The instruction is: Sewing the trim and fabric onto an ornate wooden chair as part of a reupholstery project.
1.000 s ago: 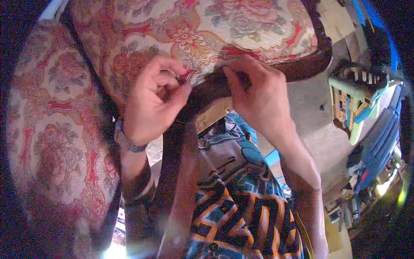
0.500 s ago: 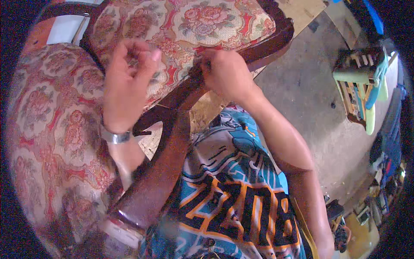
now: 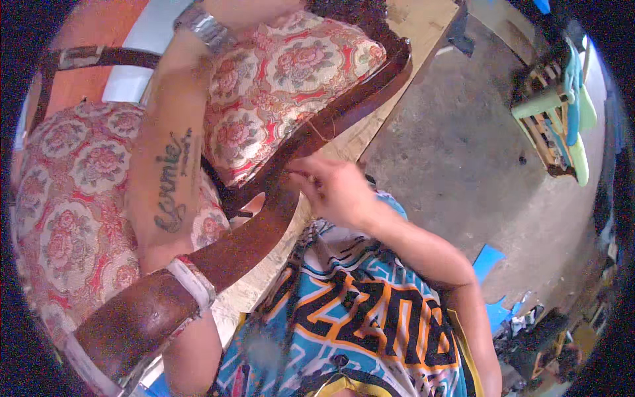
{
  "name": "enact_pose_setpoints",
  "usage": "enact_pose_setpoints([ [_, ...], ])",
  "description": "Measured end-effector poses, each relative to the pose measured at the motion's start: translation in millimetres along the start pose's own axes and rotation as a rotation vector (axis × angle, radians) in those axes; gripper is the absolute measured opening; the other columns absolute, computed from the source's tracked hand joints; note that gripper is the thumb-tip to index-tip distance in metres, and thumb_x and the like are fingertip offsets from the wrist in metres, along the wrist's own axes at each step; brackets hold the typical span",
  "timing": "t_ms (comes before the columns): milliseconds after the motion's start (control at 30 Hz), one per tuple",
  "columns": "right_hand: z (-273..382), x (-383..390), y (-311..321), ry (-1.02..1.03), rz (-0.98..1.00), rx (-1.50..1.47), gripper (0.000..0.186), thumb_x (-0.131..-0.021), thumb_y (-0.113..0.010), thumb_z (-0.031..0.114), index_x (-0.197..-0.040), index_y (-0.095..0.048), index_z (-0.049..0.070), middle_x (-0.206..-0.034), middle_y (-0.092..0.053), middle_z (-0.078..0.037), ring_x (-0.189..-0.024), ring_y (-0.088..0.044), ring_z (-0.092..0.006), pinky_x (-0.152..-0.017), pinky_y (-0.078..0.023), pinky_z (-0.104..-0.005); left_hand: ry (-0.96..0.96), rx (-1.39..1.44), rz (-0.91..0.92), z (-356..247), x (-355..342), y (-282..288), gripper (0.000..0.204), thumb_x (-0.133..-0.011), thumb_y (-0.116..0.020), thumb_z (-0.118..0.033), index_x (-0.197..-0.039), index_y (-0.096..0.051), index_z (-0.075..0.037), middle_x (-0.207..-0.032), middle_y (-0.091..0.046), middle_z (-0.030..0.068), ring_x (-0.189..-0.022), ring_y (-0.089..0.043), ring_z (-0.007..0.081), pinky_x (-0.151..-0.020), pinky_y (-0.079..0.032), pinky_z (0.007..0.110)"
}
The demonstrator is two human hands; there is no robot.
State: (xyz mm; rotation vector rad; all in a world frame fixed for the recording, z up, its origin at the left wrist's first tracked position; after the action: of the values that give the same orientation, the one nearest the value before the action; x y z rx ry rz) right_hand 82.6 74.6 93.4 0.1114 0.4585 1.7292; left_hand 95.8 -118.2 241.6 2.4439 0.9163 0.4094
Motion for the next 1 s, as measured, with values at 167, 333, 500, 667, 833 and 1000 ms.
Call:
enact_pose_setpoints([
  [167,-27,-28,-30,-0.054,-0.042,0.516,0.017,-0.083,-0.055,0.018,-0.095,-0.061,0.007,-0.088,-0.063,-0.009,-0.082,-0.062,-0.0276,-0.069,-0.048,-0.0398,0.039,-0.027,-0.192,8,-8,-2,0.044,-0.089,-0.055,-0.045,-0.092,-0.059,-0.001,-0.064,-0.047,-0.0039,-0.054,-0.040,0.0043,-0.051,-0.033,0.020],
  [333,-37,-48,-38,-0.054,-0.116,0.753,0.012,-0.079,-0.056,0.020,-0.084,-0.061,0.011,-0.089,-0.061,-0.005,-0.095,-0.057,-0.0236,-0.076,-0.044,-0.0382,0.070,0.232,-0.304,16,1,12,0.045,-0.090,-0.052,-0.048,-0.088,-0.058,-0.004,-0.057,-0.039,-0.0057,-0.044,-0.032,0.0044,-0.042,-0.026,0.019],
  [500,-39,-47,-44,0.023,-0.231,0.707,0.013,-0.075,-0.058,0.018,-0.085,-0.063,0.012,-0.086,-0.062,-0.004,-0.093,-0.056,-0.0233,-0.073,-0.043,-0.0373,0.151,0.294,-0.298,30,5,13,0.043,-0.089,-0.053,-0.048,-0.087,-0.057,-0.005,-0.056,-0.036,-0.0060,-0.044,-0.031,0.0034,-0.042,-0.025,0.018],
  [667,-48,-44,-47,0.034,-0.351,0.619,0.009,-0.074,-0.062,0.020,-0.081,-0.065,0.015,-0.081,-0.060,0.000,-0.086,-0.055,-0.0206,-0.071,-0.039,-0.0361,0.170,0.194,-0.329,38,2,11,0.042,-0.088,-0.055,-0.047,-0.093,-0.056,-0.006,-0.057,-0.035,-0.0067,-0.044,-0.031,0.0039,-0.042,-0.026,0.019],
  [833,-38,-43,-42,0.157,-0.473,0.761,0.007,-0.077,-0.063,0.021,-0.076,-0.064,0.013,-0.078,-0.059,-0.003,-0.082,-0.054,-0.0208,-0.070,-0.038,-0.0361,0.114,0.362,-0.348,39,5,14,0.044,-0.088,-0.057,-0.047,-0.097,-0.059,-0.005,-0.059,-0.040,-0.0057,-0.046,-0.034,0.0044,-0.044,-0.030,0.019],
  [1000,-22,-39,-50,0.063,-0.358,0.249,0.006,-0.076,-0.062,0.015,-0.077,-0.063,0.009,-0.078,-0.060,-0.007,-0.082,-0.055,-0.0255,-0.074,-0.039,-0.0372,0.119,0.340,-0.401,45,5,17,0.043,-0.088,-0.058,-0.045,-0.097,-0.061,-0.003,-0.062,-0.048,-0.0031,-0.052,-0.045,0.0059,-0.048,-0.037,0.021],
])
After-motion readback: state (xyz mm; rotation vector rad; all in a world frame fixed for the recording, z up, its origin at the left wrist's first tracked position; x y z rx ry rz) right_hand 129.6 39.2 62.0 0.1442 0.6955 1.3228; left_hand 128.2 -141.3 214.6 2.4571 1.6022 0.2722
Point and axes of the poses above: each hand's wrist, its own x-axis away from the middle knuckle, its own y-axis out of the back of the hand, z = x × y, the point moved 4 cm from there along -x, towards the middle knuckle
